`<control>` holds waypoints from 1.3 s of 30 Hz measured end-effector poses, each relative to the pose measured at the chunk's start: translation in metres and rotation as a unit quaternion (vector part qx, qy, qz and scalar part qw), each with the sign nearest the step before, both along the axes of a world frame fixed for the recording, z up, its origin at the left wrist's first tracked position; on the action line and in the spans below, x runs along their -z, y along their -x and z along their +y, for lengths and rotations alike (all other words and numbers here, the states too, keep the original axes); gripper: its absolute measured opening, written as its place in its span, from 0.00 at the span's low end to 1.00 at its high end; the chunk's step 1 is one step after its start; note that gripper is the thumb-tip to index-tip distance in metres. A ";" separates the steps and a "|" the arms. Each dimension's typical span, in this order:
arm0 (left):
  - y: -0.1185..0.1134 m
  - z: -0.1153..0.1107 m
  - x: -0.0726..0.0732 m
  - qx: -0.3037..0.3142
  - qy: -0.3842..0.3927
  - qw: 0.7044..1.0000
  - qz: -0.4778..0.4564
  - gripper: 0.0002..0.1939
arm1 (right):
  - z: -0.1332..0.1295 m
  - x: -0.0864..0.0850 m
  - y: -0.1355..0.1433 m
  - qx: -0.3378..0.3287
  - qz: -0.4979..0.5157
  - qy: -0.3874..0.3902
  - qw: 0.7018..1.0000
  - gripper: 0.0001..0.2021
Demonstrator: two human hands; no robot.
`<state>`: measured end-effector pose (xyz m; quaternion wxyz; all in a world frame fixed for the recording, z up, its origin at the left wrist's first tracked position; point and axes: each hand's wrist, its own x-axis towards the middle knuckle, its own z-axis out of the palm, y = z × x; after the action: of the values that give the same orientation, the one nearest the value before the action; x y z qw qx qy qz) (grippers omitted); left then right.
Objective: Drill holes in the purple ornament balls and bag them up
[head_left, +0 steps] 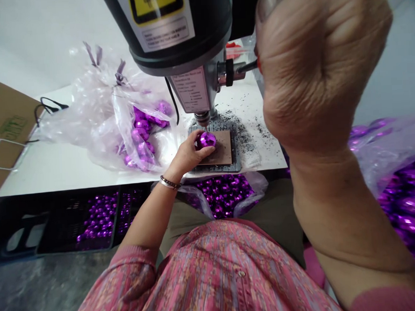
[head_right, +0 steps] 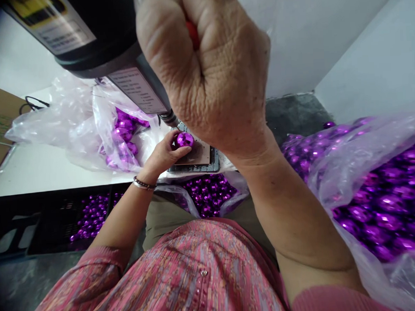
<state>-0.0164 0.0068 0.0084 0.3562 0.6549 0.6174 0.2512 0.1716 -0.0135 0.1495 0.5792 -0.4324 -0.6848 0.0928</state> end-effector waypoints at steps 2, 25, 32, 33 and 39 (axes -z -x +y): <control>-0.004 0.002 -0.002 0.022 -0.021 0.999 0.041 0.32 | 0.000 0.001 0.000 -0.001 0.002 -0.003 1.000 0.12; -0.016 0.008 0.020 0.006 -0.045 0.995 0.092 0.34 | -0.003 0.027 -0.003 0.078 -0.069 -0.113 0.988 0.14; -0.013 0.009 0.028 0.016 -0.070 0.995 0.065 0.31 | -0.008 0.050 -0.009 0.061 -0.099 -0.155 0.981 0.07; -0.013 0.009 0.028 0.017 -0.071 0.996 0.057 0.30 | -0.008 0.050 -0.009 0.063 -0.101 -0.153 0.981 0.08; -0.014 0.007 0.028 0.011 -0.072 0.996 0.042 0.30 | -0.012 0.058 -0.005 0.091 -0.109 -0.149 0.979 0.10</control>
<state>-0.0025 0.0143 -0.0195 0.2844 0.6957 0.6047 0.2636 0.1770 -0.0253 0.0917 0.5654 -0.4093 -0.7074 -0.1110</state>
